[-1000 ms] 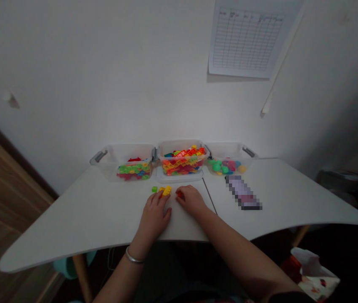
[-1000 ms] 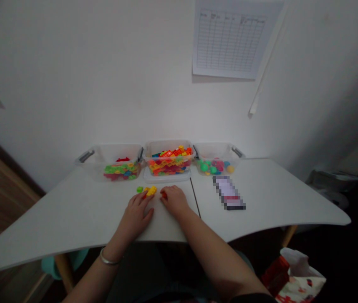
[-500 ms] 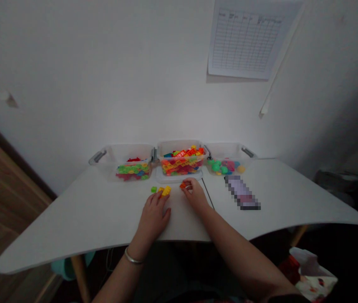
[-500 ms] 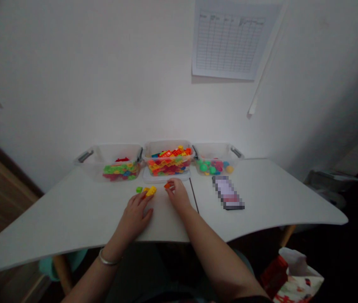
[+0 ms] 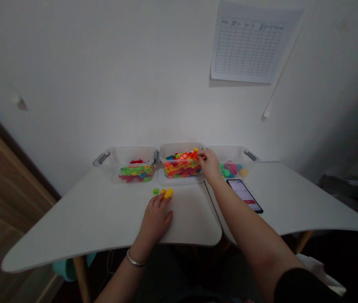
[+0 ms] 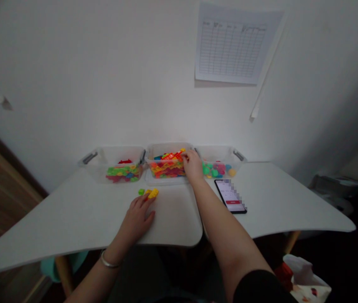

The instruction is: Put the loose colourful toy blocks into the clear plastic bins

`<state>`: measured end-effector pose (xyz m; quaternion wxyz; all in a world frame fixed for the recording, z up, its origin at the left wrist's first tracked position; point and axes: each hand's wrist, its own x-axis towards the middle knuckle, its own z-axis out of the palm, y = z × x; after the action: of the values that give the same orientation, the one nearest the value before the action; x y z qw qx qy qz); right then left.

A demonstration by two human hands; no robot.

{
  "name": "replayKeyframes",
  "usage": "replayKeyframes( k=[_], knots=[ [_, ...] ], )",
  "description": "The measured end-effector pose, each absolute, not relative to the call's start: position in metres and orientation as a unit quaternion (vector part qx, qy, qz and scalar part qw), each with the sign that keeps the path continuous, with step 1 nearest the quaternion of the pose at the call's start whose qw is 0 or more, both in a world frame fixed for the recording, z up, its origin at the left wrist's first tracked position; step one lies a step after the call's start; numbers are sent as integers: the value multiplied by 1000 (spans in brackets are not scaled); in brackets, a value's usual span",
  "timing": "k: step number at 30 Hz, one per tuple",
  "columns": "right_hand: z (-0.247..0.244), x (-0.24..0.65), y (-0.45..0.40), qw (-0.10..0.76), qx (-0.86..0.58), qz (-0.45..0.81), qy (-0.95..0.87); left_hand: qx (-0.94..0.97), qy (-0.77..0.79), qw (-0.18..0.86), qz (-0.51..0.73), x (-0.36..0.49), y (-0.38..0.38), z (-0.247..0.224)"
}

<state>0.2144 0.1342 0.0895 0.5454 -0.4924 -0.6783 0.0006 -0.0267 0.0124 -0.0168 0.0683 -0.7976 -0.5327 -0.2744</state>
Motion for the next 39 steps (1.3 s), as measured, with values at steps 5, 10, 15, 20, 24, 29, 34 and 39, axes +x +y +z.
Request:
replayKeyframes(
  k=[5,10,15,20,24,29,34,39],
  knots=[
    [86,208,143,502,-516,-34,-693,-793,-535,68,-283,-27,12,-19],
    [79,205,141,468,-512,-69,-717,-798,-536,67,-267,-26,11,-16],
    [76,203,130,502,-499,-65,-704,-799,-535,70,-265,-25,12,-15],
    [69,192,112,557,-506,-8,-658,-798,-534,77,-267,-25,12,-17],
    [39,172,94,514,-494,61,-698,-797,-533,72,-274,-25,12,-15],
    [-4,153,73,386,-449,125,-796,-799,-524,63,-288,-24,11,-13],
    [-7,148,64,308,-405,130,-851,-809,-513,61,-280,-24,10,-10],
    [2,151,59,308,-434,114,-839,-813,-509,54,-278,-23,10,-8]
  ],
)
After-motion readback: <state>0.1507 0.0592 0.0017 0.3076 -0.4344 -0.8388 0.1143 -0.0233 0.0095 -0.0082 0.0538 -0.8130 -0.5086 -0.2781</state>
